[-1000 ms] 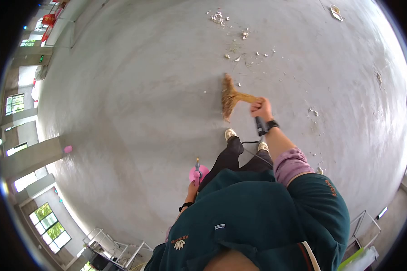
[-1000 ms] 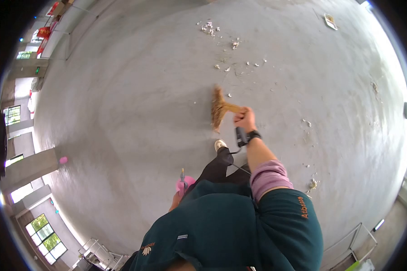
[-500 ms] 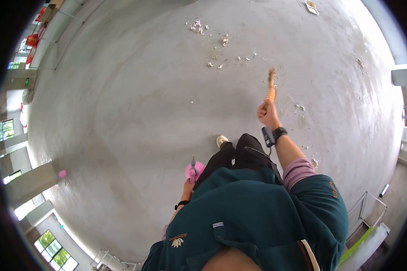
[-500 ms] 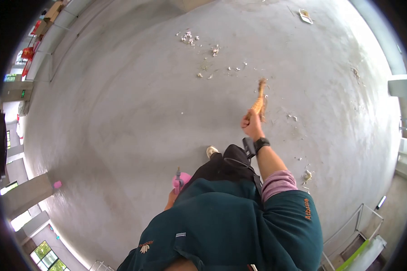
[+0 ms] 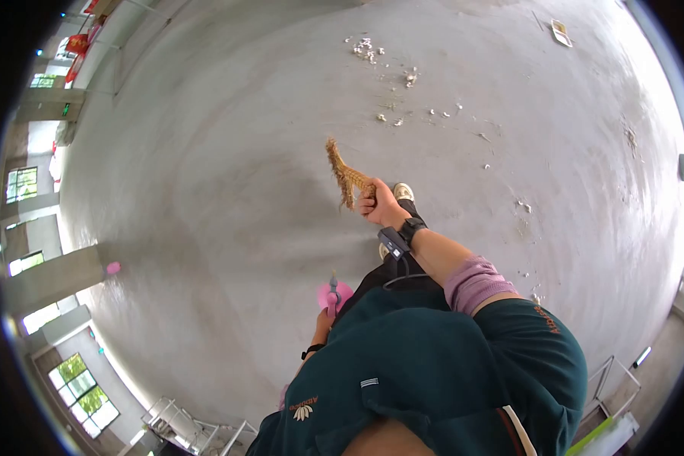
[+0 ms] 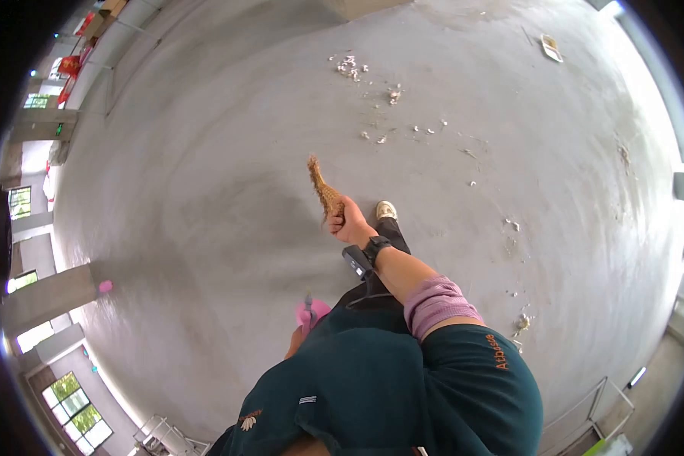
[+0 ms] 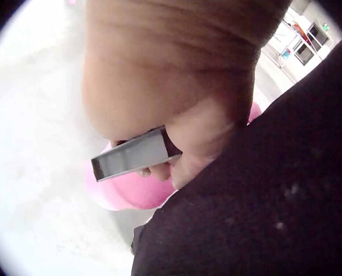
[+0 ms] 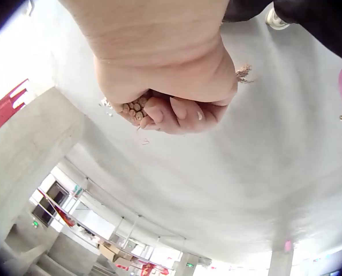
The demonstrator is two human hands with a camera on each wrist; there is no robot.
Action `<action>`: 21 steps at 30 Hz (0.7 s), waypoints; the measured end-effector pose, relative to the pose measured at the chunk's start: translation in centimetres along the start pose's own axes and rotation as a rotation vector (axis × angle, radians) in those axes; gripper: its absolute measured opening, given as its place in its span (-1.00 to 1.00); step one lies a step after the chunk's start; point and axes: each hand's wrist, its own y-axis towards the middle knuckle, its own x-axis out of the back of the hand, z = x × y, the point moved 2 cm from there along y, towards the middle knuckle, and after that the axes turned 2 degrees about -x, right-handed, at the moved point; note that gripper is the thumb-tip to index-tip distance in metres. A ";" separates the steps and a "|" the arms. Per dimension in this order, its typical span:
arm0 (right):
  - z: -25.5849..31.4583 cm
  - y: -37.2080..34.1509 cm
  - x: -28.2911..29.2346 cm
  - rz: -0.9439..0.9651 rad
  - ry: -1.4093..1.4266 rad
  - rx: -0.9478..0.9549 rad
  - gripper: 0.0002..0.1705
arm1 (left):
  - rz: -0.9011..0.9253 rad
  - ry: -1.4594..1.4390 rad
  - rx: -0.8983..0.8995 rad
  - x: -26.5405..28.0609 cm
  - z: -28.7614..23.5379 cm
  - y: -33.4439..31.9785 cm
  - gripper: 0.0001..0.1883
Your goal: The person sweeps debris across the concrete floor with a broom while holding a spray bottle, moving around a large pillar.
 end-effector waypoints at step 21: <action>32.9 -12.9 12.3 0.001 0.484 0.590 -0.73 | 0.037 0.140 -0.090 3.3 -12.9 6.8 -0.49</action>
